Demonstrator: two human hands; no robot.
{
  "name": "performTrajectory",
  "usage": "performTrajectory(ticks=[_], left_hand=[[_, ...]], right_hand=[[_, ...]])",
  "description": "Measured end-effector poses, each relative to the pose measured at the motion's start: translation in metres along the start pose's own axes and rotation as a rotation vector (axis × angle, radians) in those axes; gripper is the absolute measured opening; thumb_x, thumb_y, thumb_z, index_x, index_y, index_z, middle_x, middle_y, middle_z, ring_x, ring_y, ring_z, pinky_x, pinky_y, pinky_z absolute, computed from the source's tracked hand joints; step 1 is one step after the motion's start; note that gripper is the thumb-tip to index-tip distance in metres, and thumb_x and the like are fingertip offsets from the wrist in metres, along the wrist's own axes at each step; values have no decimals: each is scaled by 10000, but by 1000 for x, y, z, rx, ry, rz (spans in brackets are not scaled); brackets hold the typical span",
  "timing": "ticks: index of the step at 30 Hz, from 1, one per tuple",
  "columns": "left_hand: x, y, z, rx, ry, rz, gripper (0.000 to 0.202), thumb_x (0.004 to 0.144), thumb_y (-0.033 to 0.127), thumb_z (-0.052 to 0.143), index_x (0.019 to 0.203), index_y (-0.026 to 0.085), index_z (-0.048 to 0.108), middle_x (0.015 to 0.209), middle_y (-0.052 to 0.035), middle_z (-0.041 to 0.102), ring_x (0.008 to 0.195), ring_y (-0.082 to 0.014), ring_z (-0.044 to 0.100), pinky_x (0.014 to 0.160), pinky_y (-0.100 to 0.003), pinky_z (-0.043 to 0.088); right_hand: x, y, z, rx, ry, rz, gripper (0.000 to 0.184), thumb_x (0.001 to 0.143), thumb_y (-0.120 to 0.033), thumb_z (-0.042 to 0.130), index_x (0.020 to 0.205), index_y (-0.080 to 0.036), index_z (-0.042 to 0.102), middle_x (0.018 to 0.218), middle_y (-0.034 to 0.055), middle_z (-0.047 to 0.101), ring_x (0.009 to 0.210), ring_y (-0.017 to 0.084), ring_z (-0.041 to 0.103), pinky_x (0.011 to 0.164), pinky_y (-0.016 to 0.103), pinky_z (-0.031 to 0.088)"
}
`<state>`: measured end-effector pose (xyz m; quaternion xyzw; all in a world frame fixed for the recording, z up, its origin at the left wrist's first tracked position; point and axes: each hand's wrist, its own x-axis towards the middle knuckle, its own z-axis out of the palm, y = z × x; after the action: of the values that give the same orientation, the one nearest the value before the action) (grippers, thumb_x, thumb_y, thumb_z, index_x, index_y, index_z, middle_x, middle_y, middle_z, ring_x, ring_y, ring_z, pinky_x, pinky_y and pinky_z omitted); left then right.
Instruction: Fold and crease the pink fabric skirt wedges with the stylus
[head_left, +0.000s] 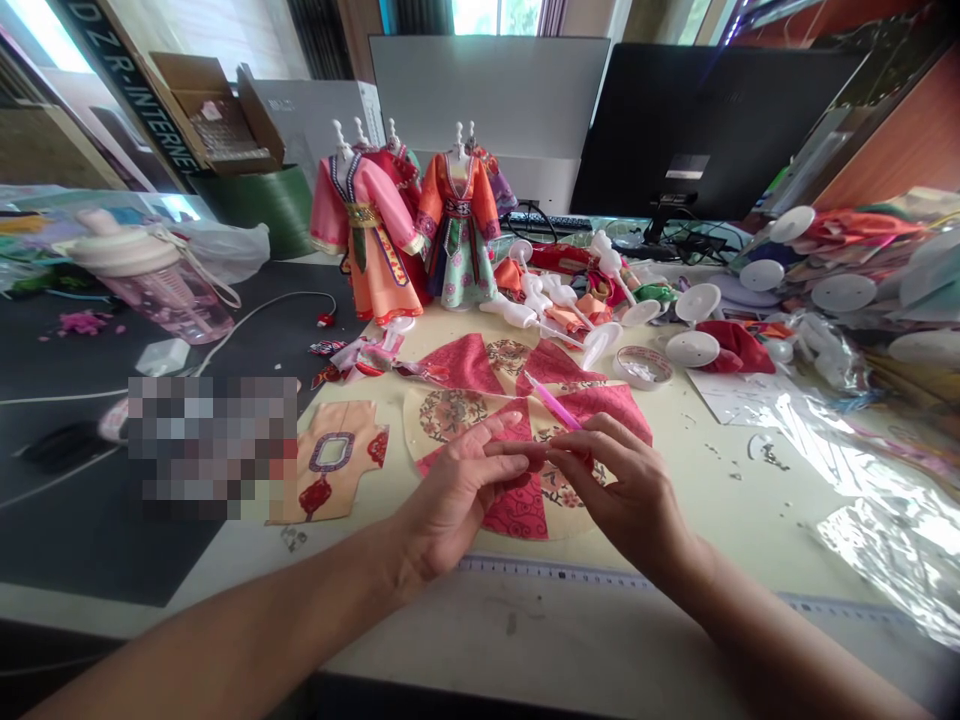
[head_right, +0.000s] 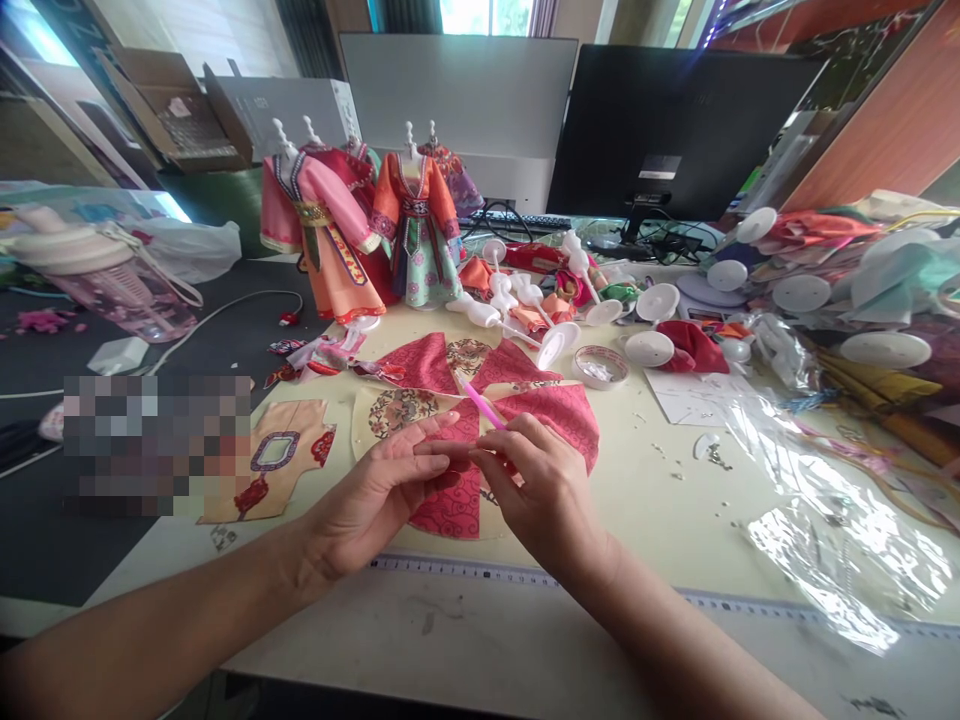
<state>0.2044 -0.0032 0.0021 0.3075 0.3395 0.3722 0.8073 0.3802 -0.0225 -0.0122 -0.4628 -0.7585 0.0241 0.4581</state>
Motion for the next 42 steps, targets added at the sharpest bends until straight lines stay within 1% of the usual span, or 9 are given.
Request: performTrajectory(ticks=[5, 9, 19, 23, 29, 32, 36, 39, 42], left_hand=[[3, -3, -2, 60, 34, 27, 628, 728, 141, 727, 1296, 223, 471, 910, -11, 691, 945, -144, 594, 947, -279, 377], [5, -3, -2, 99, 23, 55, 670, 729, 161, 738, 1328, 226, 445, 895, -7, 687, 938, -139, 590, 967, -291, 354], [4, -3, -2, 115, 6, 61, 767, 709, 190, 761, 1382, 247, 397, 810, 17, 657, 892, -144, 590, 939, -291, 360], [5, -3, -4, 164, -16, 100, 759, 706, 199, 764, 1373, 221, 402, 809, 5, 654, 862, -147, 593, 905, -304, 382], [3, 1, 0, 276, 1, 160, 755, 726, 198, 747, 1379, 189, 368, 753, 19, 616, 769, -117, 561, 814, -281, 403], [1, 2, 1, 267, -3, 151, 760, 748, 210, 729, 1400, 199, 338, 775, 12, 619, 795, -125, 565, 836, -295, 400], [2, 3, 0, 196, 27, 105, 754, 731, 183, 736, 1390, 195, 372, 824, -4, 634, 858, -134, 578, 910, -308, 372], [5, 5, -2, 168, 103, 110, 733, 704, 167, 752, 1360, 189, 424, 836, -5, 631, 843, -123, 575, 912, -298, 371], [8, 8, -5, 151, 167, 124, 735, 703, 155, 748, 1361, 180, 422, 864, -19, 635, 826, -120, 576, 896, -295, 391]], right_hand=[[0, -2, 1, 73, 0, 9, 65, 822, -146, 619, 844, -186, 665, 706, 19, 600, 606, 115, 541, 532, 263, 466], [0, -3, 3, 116, 4, 18, 73, 822, -145, 622, 848, -194, 669, 695, 11, 603, 594, 110, 544, 522, 252, 465], [-3, -1, 3, 87, -35, -5, 68, 825, -173, 629, 873, -211, 658, 698, 3, 587, 601, 116, 553, 538, 259, 462], [-2, 1, 2, -12, -32, -80, 55, 822, -195, 636, 876, -199, 643, 708, 9, 587, 614, 128, 551, 558, 282, 457], [-2, 2, -2, -165, -13, -222, 107, 795, -174, 669, 894, -171, 629, 755, 37, 613, 679, 142, 557, 630, 301, 477], [-3, 3, -2, -210, -6, -264, 102, 805, -184, 658, 901, -172, 628, 754, 37, 612, 680, 139, 553, 645, 303, 484], [-3, 4, -3, -192, 0, -230, 106, 804, -174, 645, 909, -179, 630, 760, 34, 611, 693, 143, 552, 636, 302, 483], [-3, 4, -4, -133, 8, -154, 160, 804, -145, 621, 959, -186, 626, 759, 27, 602, 678, 141, 545, 601, 291, 472], [-3, 3, -4, -68, -17, -127, 257, 804, -101, 592, 1044, -193, 597, 779, 29, 610, 675, 143, 551, 594, 293, 473]])
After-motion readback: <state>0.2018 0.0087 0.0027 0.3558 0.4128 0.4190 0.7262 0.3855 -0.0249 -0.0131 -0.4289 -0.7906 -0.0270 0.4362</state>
